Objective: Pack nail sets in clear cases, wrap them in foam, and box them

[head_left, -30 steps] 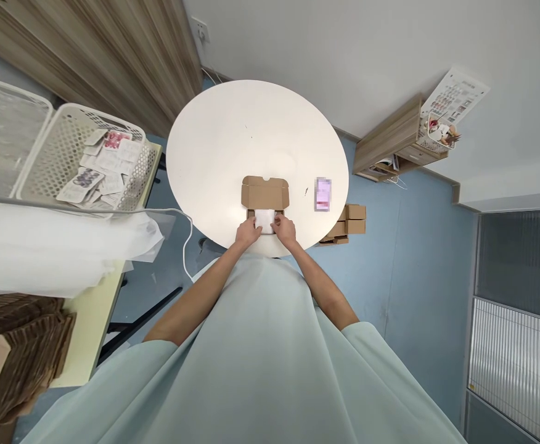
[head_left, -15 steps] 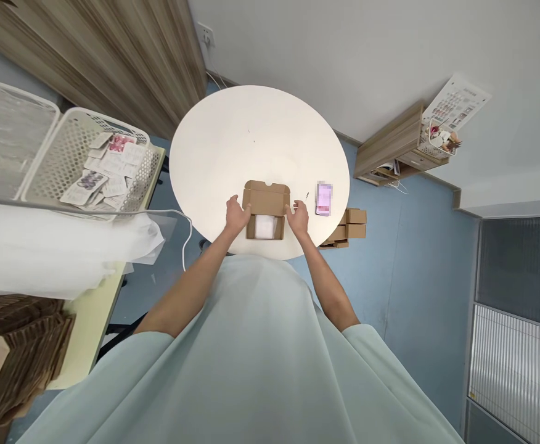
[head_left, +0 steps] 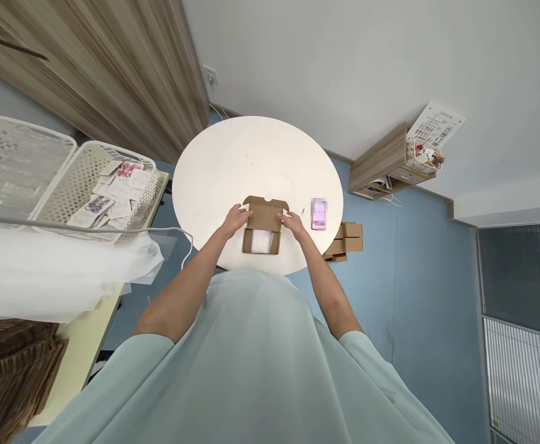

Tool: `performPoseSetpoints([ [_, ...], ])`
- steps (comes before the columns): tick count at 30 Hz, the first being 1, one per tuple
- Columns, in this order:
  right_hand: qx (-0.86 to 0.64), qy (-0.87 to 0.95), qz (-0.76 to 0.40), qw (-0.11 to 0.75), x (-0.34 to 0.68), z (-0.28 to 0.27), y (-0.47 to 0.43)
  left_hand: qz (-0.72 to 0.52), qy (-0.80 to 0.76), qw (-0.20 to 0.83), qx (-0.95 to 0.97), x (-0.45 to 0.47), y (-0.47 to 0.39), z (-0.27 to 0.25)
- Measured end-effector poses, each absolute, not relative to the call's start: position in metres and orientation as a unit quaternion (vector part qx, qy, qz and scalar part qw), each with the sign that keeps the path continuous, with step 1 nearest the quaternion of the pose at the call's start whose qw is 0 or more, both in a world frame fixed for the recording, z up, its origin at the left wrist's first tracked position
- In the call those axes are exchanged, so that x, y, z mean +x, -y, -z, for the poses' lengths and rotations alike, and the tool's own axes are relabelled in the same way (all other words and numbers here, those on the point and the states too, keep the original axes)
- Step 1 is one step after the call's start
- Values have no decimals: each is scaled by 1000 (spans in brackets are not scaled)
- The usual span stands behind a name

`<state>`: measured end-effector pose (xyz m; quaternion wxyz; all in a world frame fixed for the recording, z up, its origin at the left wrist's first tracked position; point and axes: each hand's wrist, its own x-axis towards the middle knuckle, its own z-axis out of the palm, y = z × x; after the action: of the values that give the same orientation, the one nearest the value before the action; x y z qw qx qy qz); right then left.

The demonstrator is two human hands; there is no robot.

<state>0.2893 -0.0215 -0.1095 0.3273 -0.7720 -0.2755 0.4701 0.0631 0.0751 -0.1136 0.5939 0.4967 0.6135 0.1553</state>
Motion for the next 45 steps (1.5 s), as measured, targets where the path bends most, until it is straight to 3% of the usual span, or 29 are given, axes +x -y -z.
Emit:
performPoseSetpoints([
  [4, -756, 285, -471, 355, 293, 101, 20, -162, -580, 641, 477, 66, -77, 98],
  [10, -766, 361, -395, 357, 292, 105, 30, -194, -542, 606, 549, 65, -63, 98],
  [19, -751, 434, -377, 324, 267, 136, 105, -170, -522, 542, 636, 46, -4, 134],
  [29, -789, 474, -310, 237, 249, 138, 146, -147, -516, 408, 739, 24, 35, 141],
  [40, -809, 469, -348, 71, 240, 125, 155, -15, -503, 403, 765, 21, 49, 136],
  [45, -806, 463, -364, 51, 235, 129, 157, 41, -538, 402, 740, 21, 55, 143],
])
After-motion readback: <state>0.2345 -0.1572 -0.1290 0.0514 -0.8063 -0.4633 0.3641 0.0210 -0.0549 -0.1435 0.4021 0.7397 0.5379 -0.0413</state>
